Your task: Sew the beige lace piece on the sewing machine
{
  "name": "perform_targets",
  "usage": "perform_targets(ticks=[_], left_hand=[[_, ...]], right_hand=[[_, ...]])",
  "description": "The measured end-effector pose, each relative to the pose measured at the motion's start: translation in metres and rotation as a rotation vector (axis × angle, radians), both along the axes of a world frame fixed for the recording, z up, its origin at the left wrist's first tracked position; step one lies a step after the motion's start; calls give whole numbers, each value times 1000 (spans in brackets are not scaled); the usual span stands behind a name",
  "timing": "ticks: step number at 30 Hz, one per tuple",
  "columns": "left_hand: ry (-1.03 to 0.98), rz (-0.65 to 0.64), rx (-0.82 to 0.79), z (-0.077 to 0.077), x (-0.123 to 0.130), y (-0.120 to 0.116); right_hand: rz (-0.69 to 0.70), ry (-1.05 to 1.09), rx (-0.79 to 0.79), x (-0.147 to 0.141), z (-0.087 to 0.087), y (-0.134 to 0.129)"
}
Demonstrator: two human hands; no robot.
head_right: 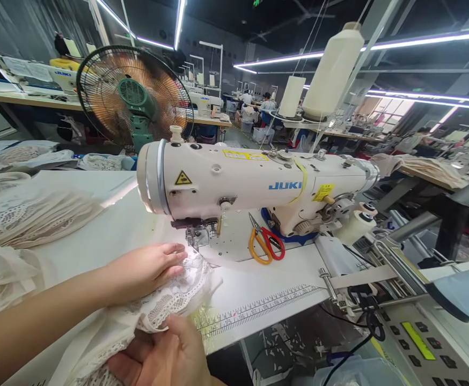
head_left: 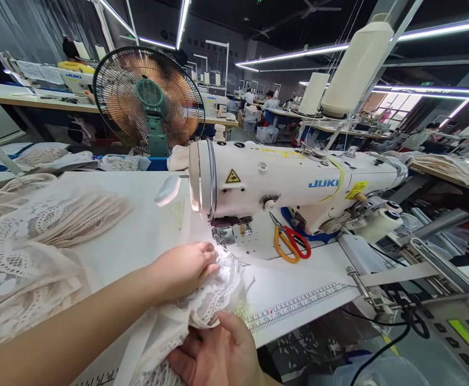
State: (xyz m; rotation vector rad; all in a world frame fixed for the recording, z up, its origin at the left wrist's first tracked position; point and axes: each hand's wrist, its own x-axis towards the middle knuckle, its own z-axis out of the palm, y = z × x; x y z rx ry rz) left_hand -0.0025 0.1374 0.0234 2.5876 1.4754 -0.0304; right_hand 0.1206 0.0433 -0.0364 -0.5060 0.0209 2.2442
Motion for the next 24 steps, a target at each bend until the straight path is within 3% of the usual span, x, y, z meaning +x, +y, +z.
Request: perform_targets(ticks=[3,7,18,24], left_hand=[[65,13,-27,-2,3,-3],[90,-32,52,-6,3,-2],[249,-50,144,-7,-3,11],[294,75,67,-1,3,11]], right_hand=[[20,-6,-50,-1,7,2],[8,-24,-51,-3,12,4],[-37,16,-33,-8,9,3],[-48,88,-32,-13,10,4]])
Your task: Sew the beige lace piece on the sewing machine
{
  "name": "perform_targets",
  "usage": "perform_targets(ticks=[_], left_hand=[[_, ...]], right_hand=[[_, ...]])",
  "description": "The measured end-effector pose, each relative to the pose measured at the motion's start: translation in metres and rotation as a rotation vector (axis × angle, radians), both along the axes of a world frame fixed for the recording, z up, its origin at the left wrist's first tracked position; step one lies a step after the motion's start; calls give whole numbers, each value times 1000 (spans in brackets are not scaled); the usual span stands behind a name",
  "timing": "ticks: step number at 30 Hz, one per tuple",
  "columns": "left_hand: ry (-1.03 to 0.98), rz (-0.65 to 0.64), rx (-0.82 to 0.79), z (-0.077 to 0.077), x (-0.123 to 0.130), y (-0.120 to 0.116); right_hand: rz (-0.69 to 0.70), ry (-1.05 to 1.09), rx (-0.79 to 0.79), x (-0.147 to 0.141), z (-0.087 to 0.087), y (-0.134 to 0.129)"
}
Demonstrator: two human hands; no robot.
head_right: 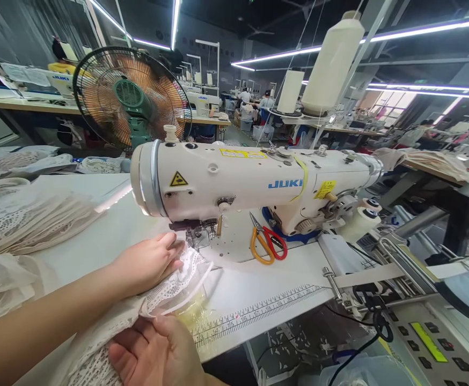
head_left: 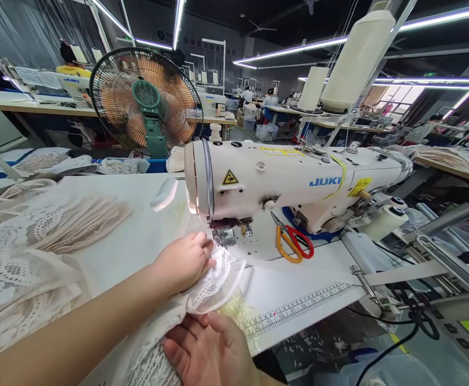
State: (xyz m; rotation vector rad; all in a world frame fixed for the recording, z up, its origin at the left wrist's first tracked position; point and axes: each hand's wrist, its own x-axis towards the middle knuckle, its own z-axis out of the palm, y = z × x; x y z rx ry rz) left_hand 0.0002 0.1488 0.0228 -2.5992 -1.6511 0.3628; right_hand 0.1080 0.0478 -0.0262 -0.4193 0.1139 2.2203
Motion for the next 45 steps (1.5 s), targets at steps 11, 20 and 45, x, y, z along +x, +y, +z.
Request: perform_targets(ticks=[11,20,45], left_hand=[[4,-1,-167,1,-26,5],[-23,-121,-74,0,-29,-5],[-514,-518,266,-36,-12,-25]], right_hand=[[267,-1008,1125,64,3,25],[69,-2187,2206,83,8,105],[-334,-2088,2324,78,-19,104]])
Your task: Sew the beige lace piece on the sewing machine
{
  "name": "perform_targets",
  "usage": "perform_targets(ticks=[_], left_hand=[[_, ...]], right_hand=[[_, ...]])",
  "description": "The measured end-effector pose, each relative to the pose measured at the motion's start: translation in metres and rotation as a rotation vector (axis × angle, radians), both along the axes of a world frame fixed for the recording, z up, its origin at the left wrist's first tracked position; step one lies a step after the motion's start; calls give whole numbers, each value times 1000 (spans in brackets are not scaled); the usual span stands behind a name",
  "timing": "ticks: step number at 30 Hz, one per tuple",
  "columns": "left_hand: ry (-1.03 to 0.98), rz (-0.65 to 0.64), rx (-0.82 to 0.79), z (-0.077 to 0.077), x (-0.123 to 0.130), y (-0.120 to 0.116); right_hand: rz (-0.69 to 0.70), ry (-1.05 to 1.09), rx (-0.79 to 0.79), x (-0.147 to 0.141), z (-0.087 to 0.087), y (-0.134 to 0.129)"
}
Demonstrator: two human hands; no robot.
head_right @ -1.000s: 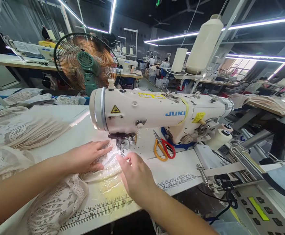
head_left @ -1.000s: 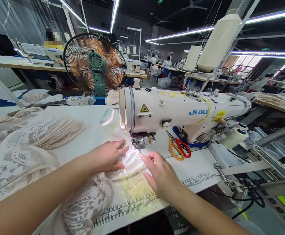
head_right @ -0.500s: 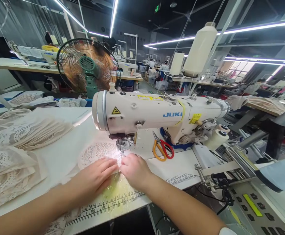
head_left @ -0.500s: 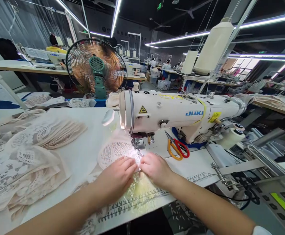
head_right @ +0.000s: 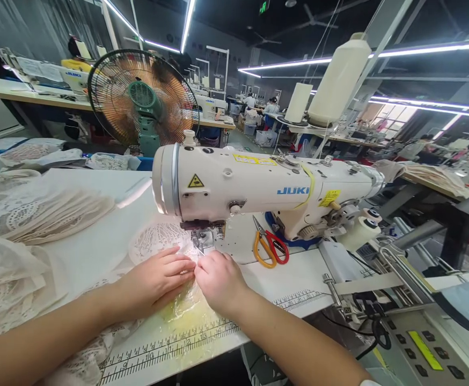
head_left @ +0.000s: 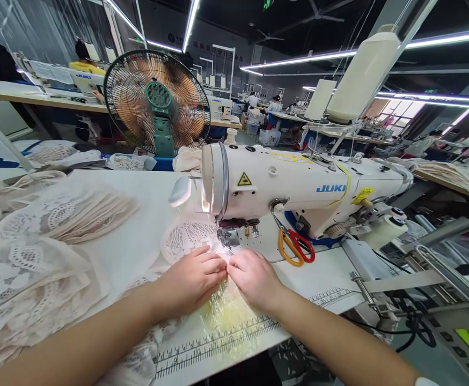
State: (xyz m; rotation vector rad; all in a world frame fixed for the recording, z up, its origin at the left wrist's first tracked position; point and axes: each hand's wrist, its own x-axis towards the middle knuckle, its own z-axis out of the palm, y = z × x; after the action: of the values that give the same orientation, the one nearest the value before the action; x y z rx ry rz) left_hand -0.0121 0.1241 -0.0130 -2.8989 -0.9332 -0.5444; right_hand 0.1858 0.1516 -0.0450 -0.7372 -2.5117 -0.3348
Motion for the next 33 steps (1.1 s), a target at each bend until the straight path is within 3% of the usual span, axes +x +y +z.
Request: perform_targets(ticks=[11,18,26,33], left_hand=[[29,-9,74,-3,-13,23],[126,49,49,0,-19,35],[182,98,131,-2,-25,43],[156,171,73,10,-22,42]], right_hand=[[-83,-50,-76,-5,6,-6],[-62,-35,-151,-3,5,-5],[-49,8,-176,-1,5,-4],[-27,60,-134,1,2,-4]])
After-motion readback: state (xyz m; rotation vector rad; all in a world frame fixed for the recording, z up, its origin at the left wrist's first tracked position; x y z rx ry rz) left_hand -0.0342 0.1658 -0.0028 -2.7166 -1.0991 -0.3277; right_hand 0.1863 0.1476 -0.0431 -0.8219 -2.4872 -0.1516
